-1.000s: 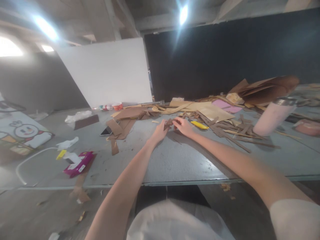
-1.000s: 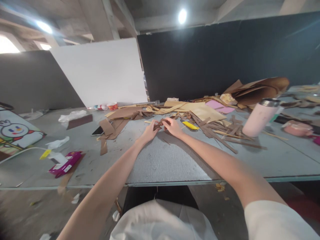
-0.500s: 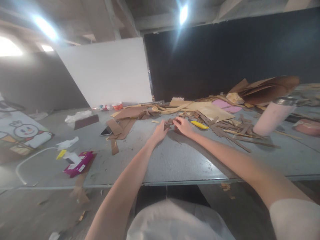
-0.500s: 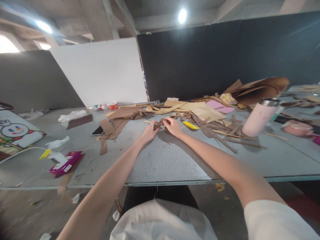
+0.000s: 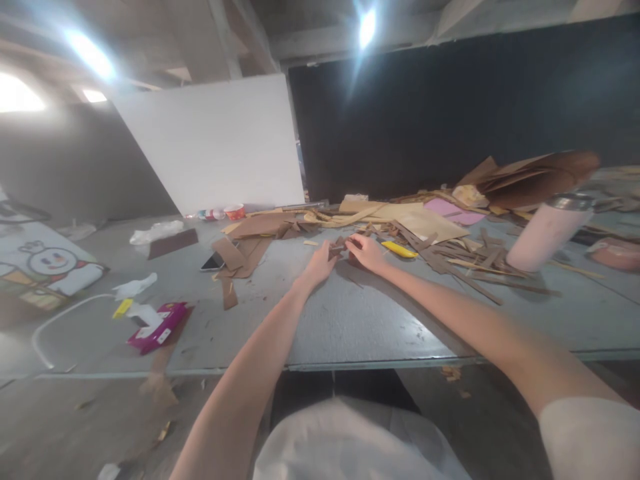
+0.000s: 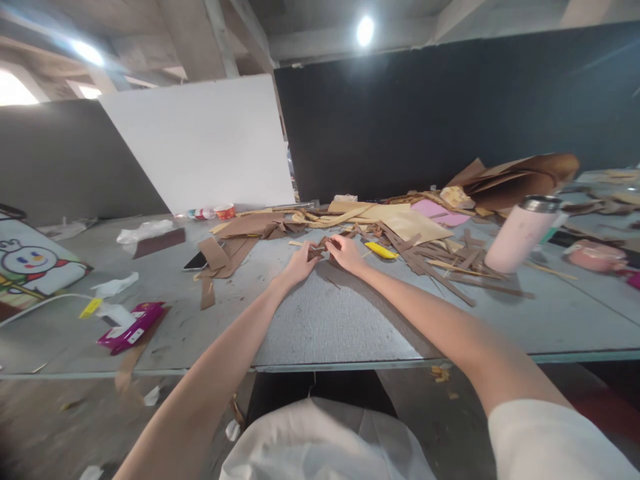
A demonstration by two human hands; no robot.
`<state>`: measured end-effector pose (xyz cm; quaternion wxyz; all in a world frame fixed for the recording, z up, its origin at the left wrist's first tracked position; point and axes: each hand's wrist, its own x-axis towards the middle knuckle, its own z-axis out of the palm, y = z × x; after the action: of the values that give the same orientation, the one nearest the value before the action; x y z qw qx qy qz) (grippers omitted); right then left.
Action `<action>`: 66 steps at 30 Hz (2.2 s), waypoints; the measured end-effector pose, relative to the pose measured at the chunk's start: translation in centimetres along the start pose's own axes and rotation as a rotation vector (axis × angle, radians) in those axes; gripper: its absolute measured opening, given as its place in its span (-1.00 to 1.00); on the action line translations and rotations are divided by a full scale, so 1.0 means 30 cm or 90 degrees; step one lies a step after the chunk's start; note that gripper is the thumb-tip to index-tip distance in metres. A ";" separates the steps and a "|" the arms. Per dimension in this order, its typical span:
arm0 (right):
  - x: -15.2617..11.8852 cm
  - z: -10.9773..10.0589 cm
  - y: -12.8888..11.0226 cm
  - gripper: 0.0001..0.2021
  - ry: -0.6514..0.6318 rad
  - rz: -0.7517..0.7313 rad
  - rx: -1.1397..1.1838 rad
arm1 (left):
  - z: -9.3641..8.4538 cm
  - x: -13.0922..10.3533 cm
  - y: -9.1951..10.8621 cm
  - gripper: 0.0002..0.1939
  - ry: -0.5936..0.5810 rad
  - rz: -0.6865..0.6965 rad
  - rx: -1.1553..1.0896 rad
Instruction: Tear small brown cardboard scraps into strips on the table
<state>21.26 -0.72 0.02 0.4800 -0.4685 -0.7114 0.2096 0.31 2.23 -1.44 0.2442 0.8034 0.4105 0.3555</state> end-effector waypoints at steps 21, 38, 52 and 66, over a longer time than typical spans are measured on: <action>-0.007 -0.002 -0.020 -0.75 0.000 0.006 -0.007 | 0.010 0.011 -0.035 -0.69 -0.009 -0.001 0.013; -0.003 0.004 -0.005 -0.73 0.010 -0.015 0.013 | 0.008 0.005 -0.022 -0.71 -0.005 0.012 0.019; 0.000 0.006 0.001 -0.74 0.009 -0.006 -0.011 | -0.002 -0.004 0.004 -0.68 -0.013 -0.001 0.043; 0.004 0.008 0.015 -0.72 0.012 0.003 -0.005 | 0.003 0.002 -0.007 -0.68 -0.014 -0.003 0.059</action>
<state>21.24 -0.36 -0.38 0.4845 -0.4739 -0.7066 0.2034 0.30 2.39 -1.64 0.2119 0.8170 0.4254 0.3267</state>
